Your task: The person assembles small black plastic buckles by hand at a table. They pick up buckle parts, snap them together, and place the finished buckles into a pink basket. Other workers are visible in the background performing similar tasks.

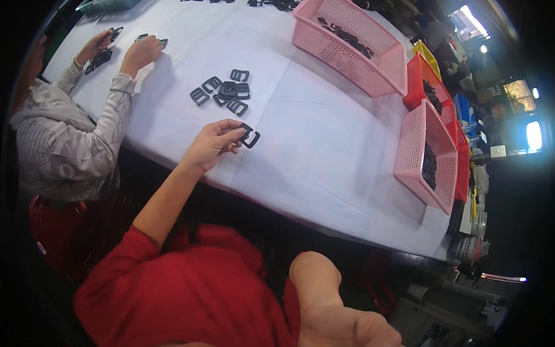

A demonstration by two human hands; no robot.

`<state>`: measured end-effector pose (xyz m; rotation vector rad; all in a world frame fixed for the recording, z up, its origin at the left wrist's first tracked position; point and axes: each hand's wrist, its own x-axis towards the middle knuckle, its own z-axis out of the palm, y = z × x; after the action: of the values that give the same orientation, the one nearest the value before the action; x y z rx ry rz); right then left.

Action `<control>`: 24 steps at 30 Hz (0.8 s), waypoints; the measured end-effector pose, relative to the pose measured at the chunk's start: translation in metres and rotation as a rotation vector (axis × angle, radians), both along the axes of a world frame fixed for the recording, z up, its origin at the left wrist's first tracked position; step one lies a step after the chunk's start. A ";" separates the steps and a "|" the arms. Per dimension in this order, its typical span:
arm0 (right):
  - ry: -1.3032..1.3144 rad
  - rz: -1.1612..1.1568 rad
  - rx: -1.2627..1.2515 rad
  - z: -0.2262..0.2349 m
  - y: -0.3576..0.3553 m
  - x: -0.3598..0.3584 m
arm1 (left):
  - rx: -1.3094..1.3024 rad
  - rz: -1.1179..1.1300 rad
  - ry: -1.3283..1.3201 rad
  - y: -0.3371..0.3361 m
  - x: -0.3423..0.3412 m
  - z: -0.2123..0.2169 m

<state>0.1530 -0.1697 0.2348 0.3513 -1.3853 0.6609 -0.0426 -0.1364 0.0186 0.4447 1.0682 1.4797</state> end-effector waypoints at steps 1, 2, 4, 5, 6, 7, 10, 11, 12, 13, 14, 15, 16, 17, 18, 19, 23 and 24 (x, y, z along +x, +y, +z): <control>0.017 -0.023 0.004 -0.003 0.002 0.002 | 0.008 -0.034 0.002 -0.002 0.002 0.001; 0.032 -0.055 0.008 -0.003 0.005 0.003 | 0.031 -0.041 0.017 0.000 0.006 0.007; 0.192 -0.100 -0.004 -0.007 0.015 -0.006 | 0.004 -0.092 0.067 -0.006 0.009 0.019; 0.056 -0.200 -0.112 -0.020 0.018 0.001 | 0.005 -0.111 0.088 -0.008 0.010 0.026; -0.155 -0.371 -0.149 -0.040 0.031 0.003 | 0.016 -0.133 0.075 -0.009 0.013 0.029; -0.383 -0.572 -0.151 -0.062 0.044 0.005 | 0.018 -0.152 0.064 -0.012 0.014 0.031; -0.953 -0.787 -0.030 -0.120 0.069 0.005 | 0.038 -0.198 0.066 -0.021 0.017 0.036; -1.062 -0.793 -0.014 -0.132 0.068 0.006 | 0.047 -0.219 0.072 -0.021 0.020 0.038; -1.098 -0.791 0.042 -0.137 0.066 0.007 | 0.042 -0.230 0.076 -0.023 0.024 0.039; -1.133 -0.786 0.100 -0.139 0.064 0.006 | 0.036 -0.239 0.079 -0.024 0.027 0.040; -1.169 -0.783 0.159 -0.141 0.063 0.007 | 0.033 -0.250 0.082 -0.025 0.029 0.041; -1.201 -0.777 0.201 -0.143 0.063 0.008 | 0.019 -0.246 0.097 -0.026 0.032 0.043; -1.231 -0.770 0.244 -0.144 0.063 0.009 | 0.005 -0.241 0.113 -0.029 0.036 0.046; -1.263 -0.768 0.289 -0.145 0.063 0.010 | -0.005 -0.240 0.128 -0.030 0.039 0.047; -1.241 -0.784 0.305 -0.145 0.064 0.011 | -0.038 -0.259 0.123 -0.030 0.041 0.047; -1.218 -0.781 0.294 -0.144 0.063 0.013 | -0.072 -0.277 0.119 -0.031 0.042 0.046; -1.092 -0.785 0.275 -0.144 0.061 0.017 | -0.057 -0.273 -0.021 -0.033 0.049 0.037; -1.051 -0.793 0.274 -0.144 0.061 0.017 | -0.055 -0.277 -0.048 -0.033 0.049 0.037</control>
<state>0.1705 -0.1089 0.0903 -0.4176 -2.4151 -0.0750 0.0069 -0.1697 0.0557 0.4949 0.9653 1.2072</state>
